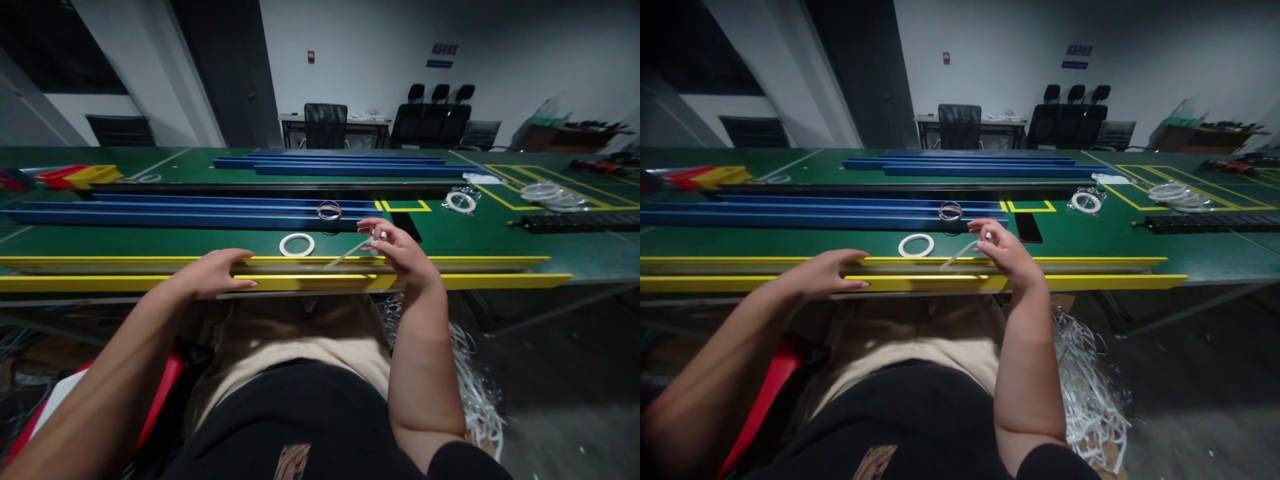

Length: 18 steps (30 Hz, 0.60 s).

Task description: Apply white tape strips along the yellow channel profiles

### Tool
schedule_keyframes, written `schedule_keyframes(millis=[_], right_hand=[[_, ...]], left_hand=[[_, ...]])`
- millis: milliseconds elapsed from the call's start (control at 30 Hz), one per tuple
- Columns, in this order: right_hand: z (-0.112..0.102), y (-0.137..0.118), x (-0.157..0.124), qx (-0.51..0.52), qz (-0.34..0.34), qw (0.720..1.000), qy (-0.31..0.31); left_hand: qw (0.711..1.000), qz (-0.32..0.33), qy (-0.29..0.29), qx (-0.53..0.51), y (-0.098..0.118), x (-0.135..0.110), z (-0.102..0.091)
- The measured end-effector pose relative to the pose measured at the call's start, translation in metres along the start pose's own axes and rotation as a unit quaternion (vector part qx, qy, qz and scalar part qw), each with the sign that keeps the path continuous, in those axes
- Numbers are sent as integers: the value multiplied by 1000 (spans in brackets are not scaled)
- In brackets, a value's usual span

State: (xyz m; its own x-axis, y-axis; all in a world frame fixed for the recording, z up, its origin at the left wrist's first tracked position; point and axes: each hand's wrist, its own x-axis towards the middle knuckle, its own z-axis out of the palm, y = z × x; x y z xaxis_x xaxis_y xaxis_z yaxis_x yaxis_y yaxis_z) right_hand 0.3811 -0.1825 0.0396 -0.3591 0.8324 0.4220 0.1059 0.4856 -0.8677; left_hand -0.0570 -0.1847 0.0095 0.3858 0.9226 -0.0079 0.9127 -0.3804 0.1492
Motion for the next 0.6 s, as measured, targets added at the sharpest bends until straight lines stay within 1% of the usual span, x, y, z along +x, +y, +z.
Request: schedule_keyframes(millis=[67,100,133,167,200,233,267,333,367,400,467,533,600], right_hand=[[5,2,-1,100,40,994,-31],[7,3,-1,121,62,989,-48],[8,5,-1,119,84,987,-62],[9,7,-1,94,107,987,-68],[9,9,0,44,129,988,-68],[9,10,1,-31,148,987,-62],[8,10,2,-121,164,978,-51],[5,8,3,-290,184,938,-48],[4,6,4,-345,191,917,-61],[3,3,4,-378,201,900,-80],[2,-2,4,-399,225,881,-116],[1,-6,3,-409,242,870,-129],[0,-9,2,-418,239,866,-134]], left_hand=[[1000,9,-5,26,17,4,-1],[999,15,-5,38,28,7,-1],[999,23,-1,48,41,10,0],[998,33,7,56,56,14,2],[997,44,18,64,71,18,5],[995,54,32,73,88,23,9],[994,62,45,83,104,27,13],[989,61,77,106,136,37,22],[988,62,88,114,150,42,26],[987,66,93,115,164,48,29],[987,77,96,107,186,59,33],[987,92,92,90,203,70,34],[988,105,80,77,216,80,33]])
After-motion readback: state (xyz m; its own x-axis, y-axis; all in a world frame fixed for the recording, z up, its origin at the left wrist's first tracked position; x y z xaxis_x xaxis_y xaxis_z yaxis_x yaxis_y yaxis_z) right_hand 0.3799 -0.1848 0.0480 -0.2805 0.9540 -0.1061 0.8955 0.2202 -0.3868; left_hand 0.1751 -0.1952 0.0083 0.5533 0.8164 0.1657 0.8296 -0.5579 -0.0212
